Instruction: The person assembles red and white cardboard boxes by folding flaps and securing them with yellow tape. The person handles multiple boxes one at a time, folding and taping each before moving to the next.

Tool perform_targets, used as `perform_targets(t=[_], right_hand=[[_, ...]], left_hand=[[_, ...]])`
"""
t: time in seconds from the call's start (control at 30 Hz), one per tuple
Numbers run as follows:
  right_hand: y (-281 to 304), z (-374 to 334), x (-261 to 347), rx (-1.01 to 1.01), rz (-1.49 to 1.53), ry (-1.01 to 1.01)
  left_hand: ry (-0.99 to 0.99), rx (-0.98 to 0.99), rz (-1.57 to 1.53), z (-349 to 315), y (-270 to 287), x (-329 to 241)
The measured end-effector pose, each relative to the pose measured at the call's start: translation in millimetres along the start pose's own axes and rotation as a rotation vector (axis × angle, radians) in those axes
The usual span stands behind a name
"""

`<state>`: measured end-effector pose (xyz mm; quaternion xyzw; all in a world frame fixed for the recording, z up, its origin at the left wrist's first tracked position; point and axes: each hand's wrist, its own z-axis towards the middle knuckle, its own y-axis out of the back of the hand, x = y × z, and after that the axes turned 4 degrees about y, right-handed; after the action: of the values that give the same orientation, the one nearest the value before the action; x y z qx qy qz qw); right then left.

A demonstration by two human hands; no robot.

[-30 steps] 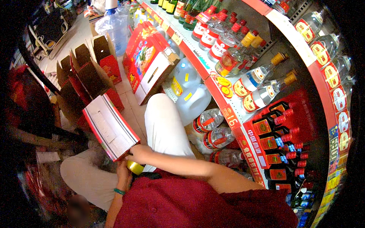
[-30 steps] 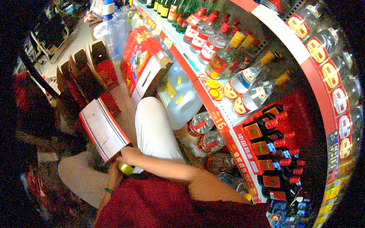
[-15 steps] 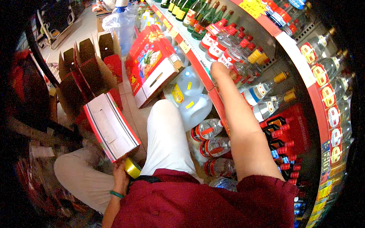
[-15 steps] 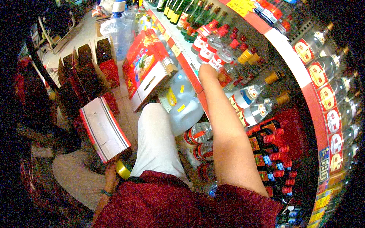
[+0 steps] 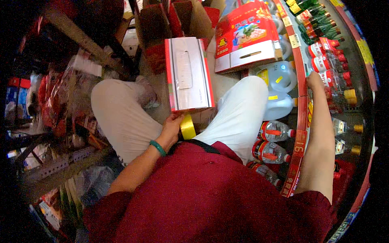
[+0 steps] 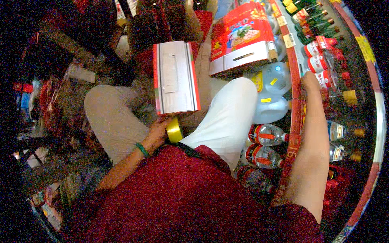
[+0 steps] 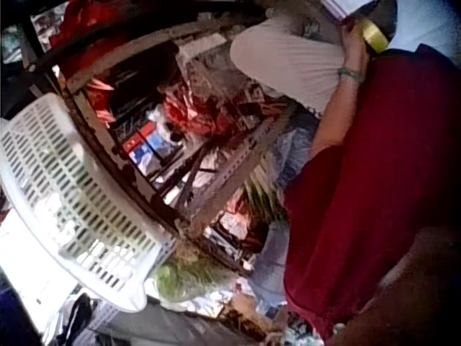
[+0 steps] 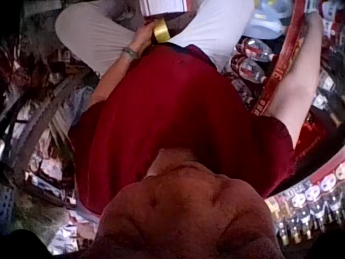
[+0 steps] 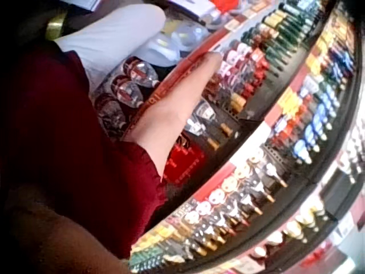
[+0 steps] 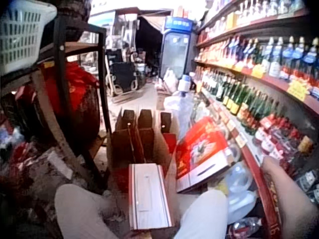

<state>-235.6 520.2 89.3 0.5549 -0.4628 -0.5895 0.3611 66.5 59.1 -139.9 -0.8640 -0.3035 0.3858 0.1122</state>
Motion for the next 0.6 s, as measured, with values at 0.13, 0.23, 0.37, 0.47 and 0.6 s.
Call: perform_targets(t=[0.13,0.23,0.37,0.47,0.6], right_hand=[[7.0,-3.7,0.6,-0.416,0.159,-0.091],[33.6,-17.2,34.3,-0.466,0.479,0.080],[39.7,-91.8,137.4,-0.560,0.826,0.629],[42.4,-180.9,215.2,0.014,0.750,0.741],[12.7,-244.3,271.3,0.135,0.797,0.922]], left_hand=[[0.099,-0.061,-0.083,-11.5,-12.1,-9.7],[0.074,-0.039,-0.087,-0.1,-1.5,3.6],[0.090,-0.068,-0.090,-5.8,-6.8,-1.1],[0.100,-0.061,-0.069,-4.5,0.6,-0.9],[0.111,-0.051,-0.086,-5.9,-4.4,-6.2]])
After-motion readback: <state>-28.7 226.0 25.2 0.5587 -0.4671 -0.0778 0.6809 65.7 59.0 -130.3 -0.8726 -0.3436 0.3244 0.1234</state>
